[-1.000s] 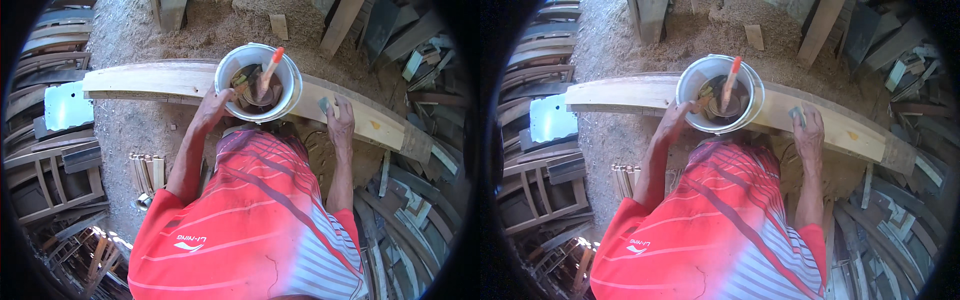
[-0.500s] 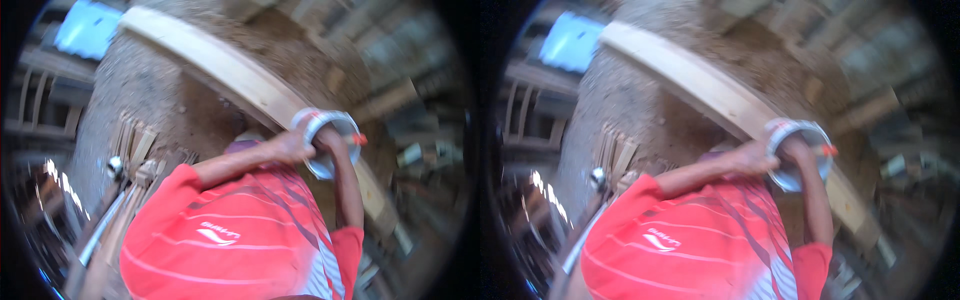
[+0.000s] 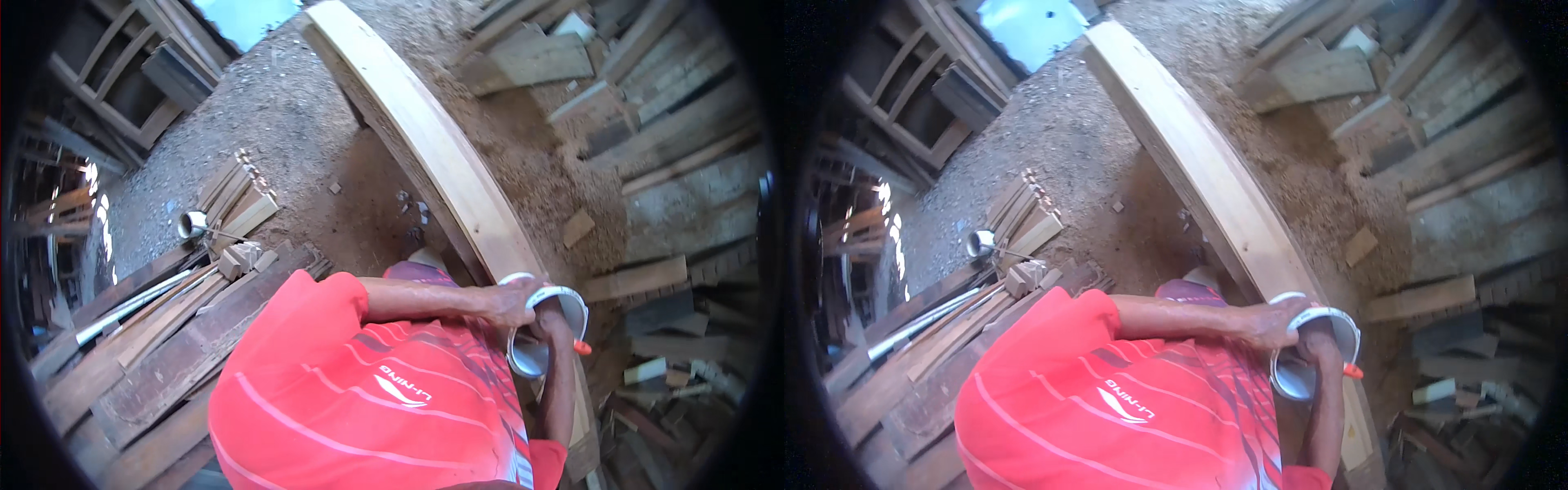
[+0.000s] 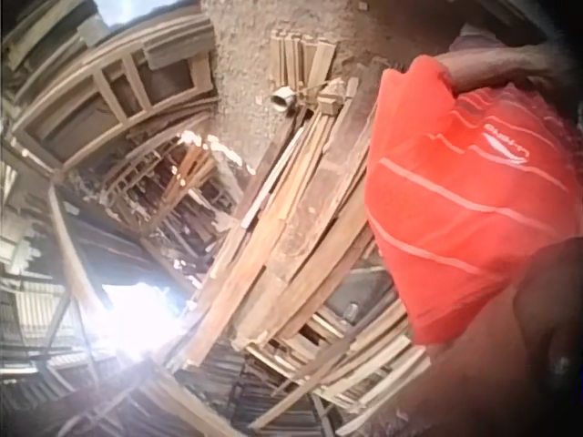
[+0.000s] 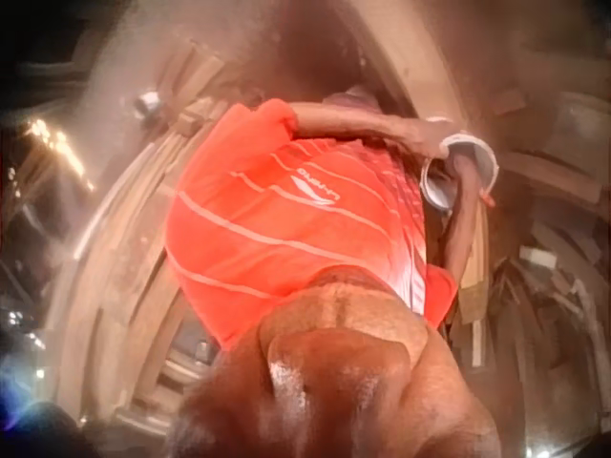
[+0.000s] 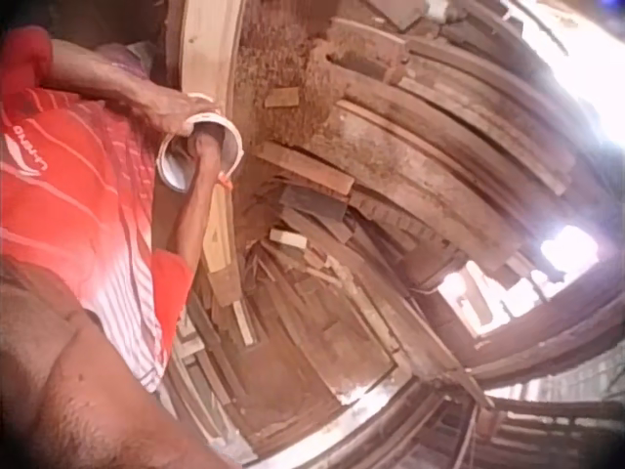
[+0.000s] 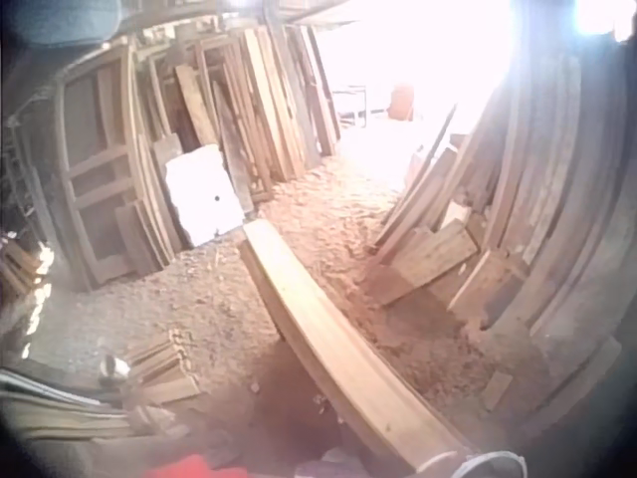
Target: The person applies a finishing substance to a wooden board using a scraper and a brush, then uses a small bottle to apply glue into a specific area of the wood.
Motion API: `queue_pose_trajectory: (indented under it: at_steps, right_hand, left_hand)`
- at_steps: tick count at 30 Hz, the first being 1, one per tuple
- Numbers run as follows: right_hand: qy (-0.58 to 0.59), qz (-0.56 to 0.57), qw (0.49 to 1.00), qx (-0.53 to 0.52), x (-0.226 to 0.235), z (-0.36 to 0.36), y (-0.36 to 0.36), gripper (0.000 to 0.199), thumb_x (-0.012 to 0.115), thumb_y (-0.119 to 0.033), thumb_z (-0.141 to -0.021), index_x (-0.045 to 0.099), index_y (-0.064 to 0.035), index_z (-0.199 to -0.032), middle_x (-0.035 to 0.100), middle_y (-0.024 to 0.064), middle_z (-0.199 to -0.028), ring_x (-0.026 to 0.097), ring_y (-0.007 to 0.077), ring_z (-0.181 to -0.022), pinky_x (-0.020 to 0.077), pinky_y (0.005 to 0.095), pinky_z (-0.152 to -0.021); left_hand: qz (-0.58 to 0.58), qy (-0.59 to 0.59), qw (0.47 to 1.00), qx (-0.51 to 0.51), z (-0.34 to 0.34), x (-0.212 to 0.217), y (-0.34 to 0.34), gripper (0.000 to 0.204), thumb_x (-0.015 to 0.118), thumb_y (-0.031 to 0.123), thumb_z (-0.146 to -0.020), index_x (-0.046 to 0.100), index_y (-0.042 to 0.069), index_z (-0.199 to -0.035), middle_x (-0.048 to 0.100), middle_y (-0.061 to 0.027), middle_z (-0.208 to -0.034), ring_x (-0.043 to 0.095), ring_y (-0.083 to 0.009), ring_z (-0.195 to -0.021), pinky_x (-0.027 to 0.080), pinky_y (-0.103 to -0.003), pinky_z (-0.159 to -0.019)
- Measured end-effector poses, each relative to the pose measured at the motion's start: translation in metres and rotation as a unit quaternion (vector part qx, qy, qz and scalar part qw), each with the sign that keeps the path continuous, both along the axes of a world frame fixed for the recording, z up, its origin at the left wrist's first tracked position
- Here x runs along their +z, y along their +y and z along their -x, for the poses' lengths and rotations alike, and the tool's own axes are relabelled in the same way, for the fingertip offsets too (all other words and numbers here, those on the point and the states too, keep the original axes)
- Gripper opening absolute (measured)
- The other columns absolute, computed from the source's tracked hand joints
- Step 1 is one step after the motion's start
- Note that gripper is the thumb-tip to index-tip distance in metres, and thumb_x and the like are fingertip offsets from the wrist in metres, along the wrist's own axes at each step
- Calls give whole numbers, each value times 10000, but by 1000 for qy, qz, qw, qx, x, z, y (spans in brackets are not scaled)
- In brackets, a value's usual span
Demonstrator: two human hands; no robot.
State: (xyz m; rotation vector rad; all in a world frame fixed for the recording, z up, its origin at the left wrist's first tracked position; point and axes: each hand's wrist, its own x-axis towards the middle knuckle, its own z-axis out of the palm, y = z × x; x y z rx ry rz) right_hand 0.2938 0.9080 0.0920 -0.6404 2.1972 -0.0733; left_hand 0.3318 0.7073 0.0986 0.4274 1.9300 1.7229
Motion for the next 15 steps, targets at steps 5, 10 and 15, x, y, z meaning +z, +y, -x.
queue_pose_trajectory:
  at_steps: [5, 10, 15]
  right_hand:
    - [38, 36, 997, -61, -4, -11, 14, 437, 577, -147, -880, 579, 18, -1285, 556, 284, -1354, 555, 408, -1248, 438, 456, -1051]
    - [258, 164, 945, -120, 108, 5, -36, 179, 594, -153, -946, 633, -13, -1051, 666, 236, -1060, 635, 434, -973, 488, 527, -843]
    - [310, 256, 901, -163, 177, -3, -49, 201, 646, -160, -934, 626, -35, -1090, 650, 179, -1019, 660, 363, -956, 533, 449, -804]
  left_hand:
    - [-20, -20, 998, -59, 15, 26, -2, 619, 595, 132, -806, 459, -7, -1394, 564, -286, -1299, 505, -394, -1315, 386, -429, -1130]
    - [92, 6, 988, -124, 32, 37, -41, 393, 579, 105, -846, 575, 27, -1232, 653, -141, -1079, 629, -242, -1003, 506, -384, -867]
    - [-32, -59, 991, 116, 32, 70, -82, 694, 499, 22, -840, 374, 7, -1523, 563, -144, -1373, 532, -199, -1248, 418, -332, -1078]
